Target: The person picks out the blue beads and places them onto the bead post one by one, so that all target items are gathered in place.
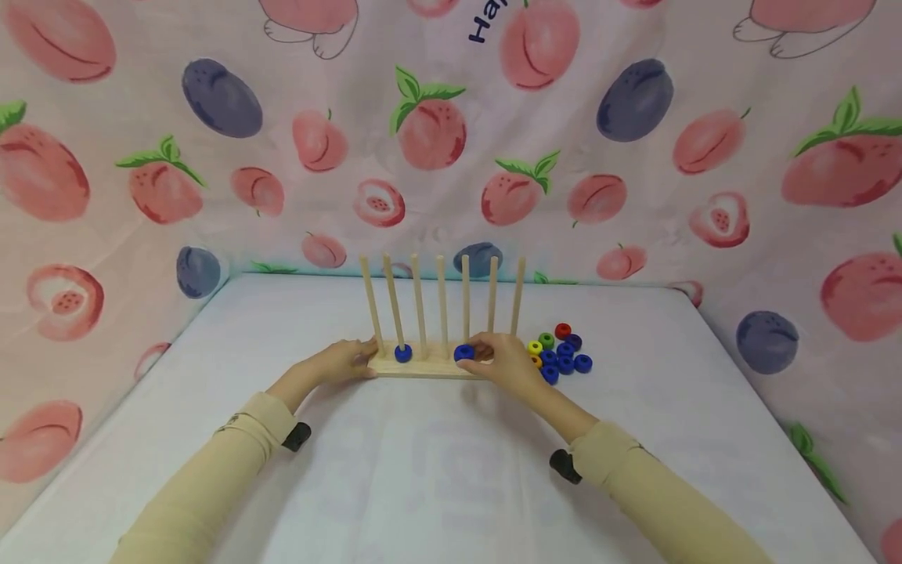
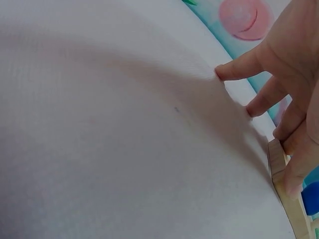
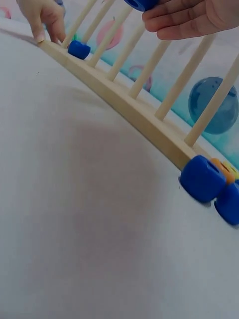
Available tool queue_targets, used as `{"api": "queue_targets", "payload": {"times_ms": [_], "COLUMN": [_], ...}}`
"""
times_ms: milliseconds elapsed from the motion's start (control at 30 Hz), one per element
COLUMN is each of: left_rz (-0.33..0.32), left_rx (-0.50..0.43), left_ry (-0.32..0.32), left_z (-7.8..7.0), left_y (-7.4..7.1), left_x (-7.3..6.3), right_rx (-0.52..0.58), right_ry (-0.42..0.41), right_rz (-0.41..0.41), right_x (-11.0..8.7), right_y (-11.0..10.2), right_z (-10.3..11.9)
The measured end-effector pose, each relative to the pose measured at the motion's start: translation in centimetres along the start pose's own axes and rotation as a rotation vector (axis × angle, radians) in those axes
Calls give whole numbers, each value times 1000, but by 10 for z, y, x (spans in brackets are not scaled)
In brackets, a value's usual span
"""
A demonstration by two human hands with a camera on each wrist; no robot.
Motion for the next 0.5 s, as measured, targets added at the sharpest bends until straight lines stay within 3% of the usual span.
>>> {"api": "queue_targets", "payload": {"times_ms": [233,500], "left_rz": [3,13], "left_rx": [2,-25], "left_ry": [-2,-24], "left_z": [2,4], "left_y": [-2,2], "left_x": [-3,1], "right_rx": [23,7], "right_ry": [-28,-41], "right_rz": [-55,-65], "right_x": [15,27], "right_y": [-1,3], "right_z": [10,18]}}
Point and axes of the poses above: each hand's wrist, its own x-axis towards the middle knuckle, its own y-axis out of the palm, z = x × y, the point moved 7 cm from there along x, towards the middle knuckle, and after that the axes turned 12 degrees about -y, right-handed, at the moved point
